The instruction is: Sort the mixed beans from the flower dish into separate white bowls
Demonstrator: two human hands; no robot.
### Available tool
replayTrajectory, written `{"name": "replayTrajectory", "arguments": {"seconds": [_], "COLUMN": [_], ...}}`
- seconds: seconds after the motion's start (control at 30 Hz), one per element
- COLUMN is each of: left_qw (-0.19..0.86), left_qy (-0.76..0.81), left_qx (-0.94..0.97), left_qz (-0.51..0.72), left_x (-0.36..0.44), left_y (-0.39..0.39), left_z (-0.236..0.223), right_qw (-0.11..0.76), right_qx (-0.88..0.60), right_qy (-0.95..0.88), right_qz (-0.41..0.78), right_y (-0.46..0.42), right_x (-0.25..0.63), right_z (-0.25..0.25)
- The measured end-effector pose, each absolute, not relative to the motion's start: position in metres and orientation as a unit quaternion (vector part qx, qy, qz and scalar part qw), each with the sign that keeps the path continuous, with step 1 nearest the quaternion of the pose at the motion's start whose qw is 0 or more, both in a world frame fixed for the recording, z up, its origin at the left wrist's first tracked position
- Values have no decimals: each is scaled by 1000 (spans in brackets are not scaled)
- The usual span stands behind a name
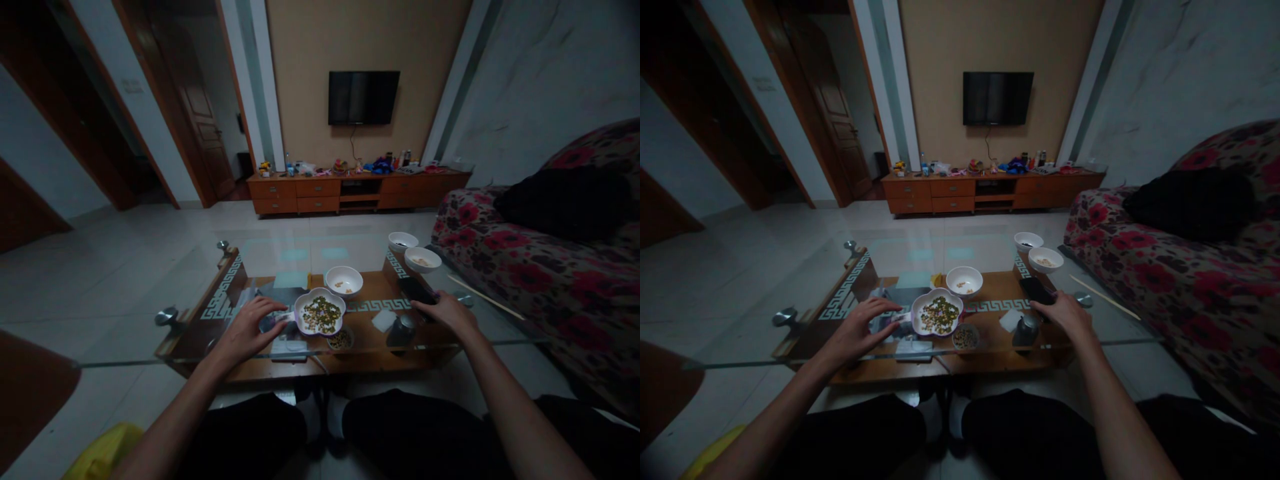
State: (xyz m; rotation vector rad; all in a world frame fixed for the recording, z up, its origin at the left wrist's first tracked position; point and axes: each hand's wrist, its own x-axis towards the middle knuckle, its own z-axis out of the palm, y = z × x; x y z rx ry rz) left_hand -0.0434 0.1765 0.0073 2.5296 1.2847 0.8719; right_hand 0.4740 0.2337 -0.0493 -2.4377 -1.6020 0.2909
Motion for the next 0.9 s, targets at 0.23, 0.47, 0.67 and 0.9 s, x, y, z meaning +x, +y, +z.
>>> {"name": "replayTrajectory", "arguments": {"seconds": [0.23,0.47,0.67,0.9], "left_qw": [100,103,96,-4], "left_qy": [448,467,456,332], "left_qx": [844,833,827,854], "left_qz": [277,278,314,401], "left_x": [-41,-43,-34,43], "left_y": [175,175,178,205], "left_z": [6,4,18,69], "right_qw": [100,125,340,473], "right_qx": [-823,-833,-795,-640], "right_qy": [-551,-533,-501,-605], "right_qz": [97,86,40,2], "right_y": [233,228,230,274], "right_x": [474,462,459,368], "right_z": [-53,-51,-40,6]}}
